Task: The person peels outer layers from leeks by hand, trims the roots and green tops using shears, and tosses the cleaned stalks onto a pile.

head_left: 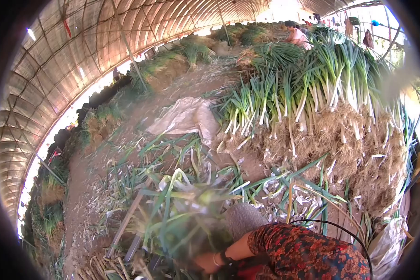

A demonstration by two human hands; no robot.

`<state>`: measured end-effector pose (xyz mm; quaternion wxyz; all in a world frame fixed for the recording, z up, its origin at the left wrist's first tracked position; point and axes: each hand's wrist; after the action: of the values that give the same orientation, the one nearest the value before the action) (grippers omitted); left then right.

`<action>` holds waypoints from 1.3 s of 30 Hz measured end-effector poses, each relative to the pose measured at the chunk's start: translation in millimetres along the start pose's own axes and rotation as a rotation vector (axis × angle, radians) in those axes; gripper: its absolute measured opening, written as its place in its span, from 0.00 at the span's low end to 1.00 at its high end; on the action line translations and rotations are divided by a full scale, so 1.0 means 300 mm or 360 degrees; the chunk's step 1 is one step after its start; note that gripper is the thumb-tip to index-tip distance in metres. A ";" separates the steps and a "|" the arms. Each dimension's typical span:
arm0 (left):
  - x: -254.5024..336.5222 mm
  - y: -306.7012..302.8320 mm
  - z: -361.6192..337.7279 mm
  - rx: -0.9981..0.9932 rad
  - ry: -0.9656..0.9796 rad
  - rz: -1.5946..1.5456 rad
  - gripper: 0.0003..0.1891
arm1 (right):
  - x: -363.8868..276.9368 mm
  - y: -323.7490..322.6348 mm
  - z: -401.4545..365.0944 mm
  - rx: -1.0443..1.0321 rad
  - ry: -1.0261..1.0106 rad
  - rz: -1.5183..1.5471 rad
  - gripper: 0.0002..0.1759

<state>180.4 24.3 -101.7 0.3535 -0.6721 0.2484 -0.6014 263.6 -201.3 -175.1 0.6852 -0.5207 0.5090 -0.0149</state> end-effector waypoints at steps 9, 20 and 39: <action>-0.010 0.000 -0.163 0.0014 -0.0444 -0.0858 0.10 | 0.006 -0.142 -0.008 -0.0219 0.0223 0.0611 0.20; -0.191 0.177 -0.157 0.0166 -0.0854 -0.0930 0.11 | -0.284 -0.195 -0.285 -0.0822 -0.0087 0.0162 0.25; -0.197 -0.022 -0.096 0.0722 -0.0254 0.0575 0.07 | -0.124 -0.044 -0.152 -0.0203 0.0086 -0.0158 0.36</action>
<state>142.3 68.4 -133.2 0.6144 -0.5660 0.1948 -0.5140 219.9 -218.8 -137.4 0.6352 -0.5872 0.5008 -0.0305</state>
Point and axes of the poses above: each hand's wrist, its own z-axis towards the middle knuckle, its own y-axis out of the palm, x = y × z, and after that the axes turned 1 degree about -x, right-handed
